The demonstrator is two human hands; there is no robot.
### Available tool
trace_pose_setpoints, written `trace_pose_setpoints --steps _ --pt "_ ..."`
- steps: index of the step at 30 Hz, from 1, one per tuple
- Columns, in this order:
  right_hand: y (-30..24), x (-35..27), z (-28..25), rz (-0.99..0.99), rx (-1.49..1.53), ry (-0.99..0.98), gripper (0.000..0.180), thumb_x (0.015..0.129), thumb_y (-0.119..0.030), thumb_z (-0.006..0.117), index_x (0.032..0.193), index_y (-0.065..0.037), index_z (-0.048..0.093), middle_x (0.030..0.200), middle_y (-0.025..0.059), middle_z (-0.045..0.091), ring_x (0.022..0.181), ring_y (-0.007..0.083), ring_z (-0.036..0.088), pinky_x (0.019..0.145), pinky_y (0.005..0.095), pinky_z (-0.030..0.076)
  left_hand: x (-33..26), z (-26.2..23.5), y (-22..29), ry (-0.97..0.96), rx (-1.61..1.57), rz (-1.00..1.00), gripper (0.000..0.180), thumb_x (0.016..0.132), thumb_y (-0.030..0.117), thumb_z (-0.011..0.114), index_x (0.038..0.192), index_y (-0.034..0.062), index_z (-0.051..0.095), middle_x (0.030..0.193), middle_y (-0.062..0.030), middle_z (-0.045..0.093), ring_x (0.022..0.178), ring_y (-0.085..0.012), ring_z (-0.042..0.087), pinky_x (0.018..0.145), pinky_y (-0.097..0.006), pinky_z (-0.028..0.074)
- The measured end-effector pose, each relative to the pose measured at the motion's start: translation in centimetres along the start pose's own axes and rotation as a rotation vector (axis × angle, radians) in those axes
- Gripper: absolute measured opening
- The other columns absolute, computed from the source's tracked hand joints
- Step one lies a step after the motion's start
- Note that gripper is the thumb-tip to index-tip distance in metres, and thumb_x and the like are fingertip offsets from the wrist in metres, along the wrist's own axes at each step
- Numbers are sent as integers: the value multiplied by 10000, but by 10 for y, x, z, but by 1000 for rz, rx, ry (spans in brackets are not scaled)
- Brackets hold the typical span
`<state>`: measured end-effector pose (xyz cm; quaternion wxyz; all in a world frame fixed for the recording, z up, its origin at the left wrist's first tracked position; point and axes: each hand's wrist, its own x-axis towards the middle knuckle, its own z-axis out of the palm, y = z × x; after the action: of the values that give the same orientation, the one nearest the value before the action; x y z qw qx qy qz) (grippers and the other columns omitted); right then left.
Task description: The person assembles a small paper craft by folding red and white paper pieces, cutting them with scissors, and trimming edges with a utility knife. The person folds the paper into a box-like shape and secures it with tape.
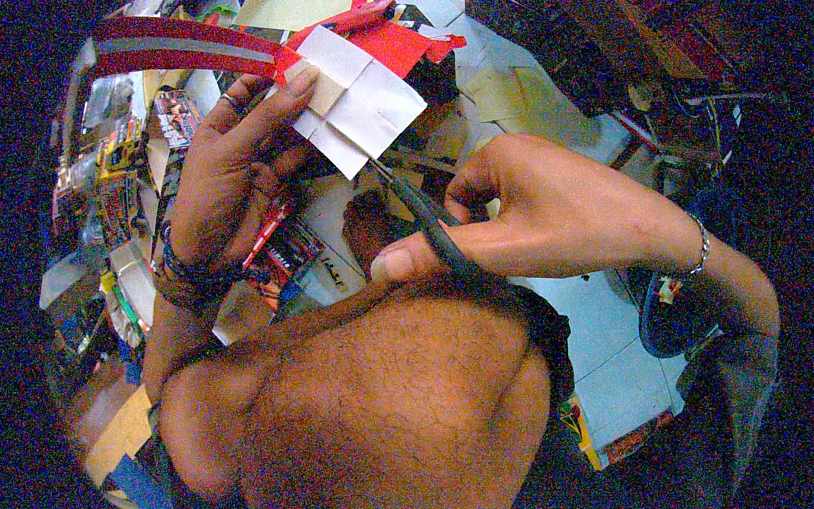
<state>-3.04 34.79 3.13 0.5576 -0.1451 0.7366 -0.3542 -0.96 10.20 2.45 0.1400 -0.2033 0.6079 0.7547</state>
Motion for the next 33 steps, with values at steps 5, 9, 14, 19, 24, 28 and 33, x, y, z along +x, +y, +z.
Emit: trace_pose_setpoints --steps 5,9,14,19,24,28,33 --pt "0 -2 -1 24 4 -8 476 807 -486 842 782 -31 703 634 -34 591 594 52 532 499 269 376 0 0 0 4 18 -5 366 940 132 731 1232 47 528 1135 -96 698 1016 -200 710 840 -328 609" --pt "4 0 0 -22 24 2 467 810 -474 844 783 -30 703 636 -32 592 594 52 532 498 268 376 0 0 1 0 15 -12 360 942 127 727 1233 42 534 1142 -95 698 1021 -201 709 860 -335 608" --pt "6 1 3 -83 41 28 631 810 -635 764 617 -67 569 534 -21 444 504 99 456 439 327 324 1 -1 -1 -16 -1 -8 347 944 130 725 1228 46 544 1142 -90 697 1025 -200 708 872 -335 607" --pt "1 0 -2 28 -1 -19 467 813 -481 838 788 -33 707 640 -32 596 595 54 536 511 261 397 -1 0 0 -36 24 -9 352 936 141 736 1219 43 551 1143 -96 691 1029 -208 708 884 -339 609" --pt "-2 -1 -2 35 12 -32 453 825 -468 832 776 -36 707 634 -37 591 598 52 531 506 262 382 0 1 -1 -33 -11 -14 360 932 135 739 1223 41 550 1147 -92 687 1029 -211 707 873 -341 609" --pt "-1 0 -1 11 -7 -18 454 827 -468 832 773 -35 707 626 -42 585 596 48 526 498 260 371 -1 0 0 -36 27 -12 361 937 130 731 1231 37 543 1146 -92 686 1042 -218 703 891 -357 603" --pt "-1 -1 -2 29 35 -34 457 816 -467 843 775 -32 709 631 -41 588 596 49 528 497 259 373 -1 -1 0 -39 -3 -22 342 944 122 720 1229 39 549 1159 -101 690 1062 -213 696 922 -362 590"
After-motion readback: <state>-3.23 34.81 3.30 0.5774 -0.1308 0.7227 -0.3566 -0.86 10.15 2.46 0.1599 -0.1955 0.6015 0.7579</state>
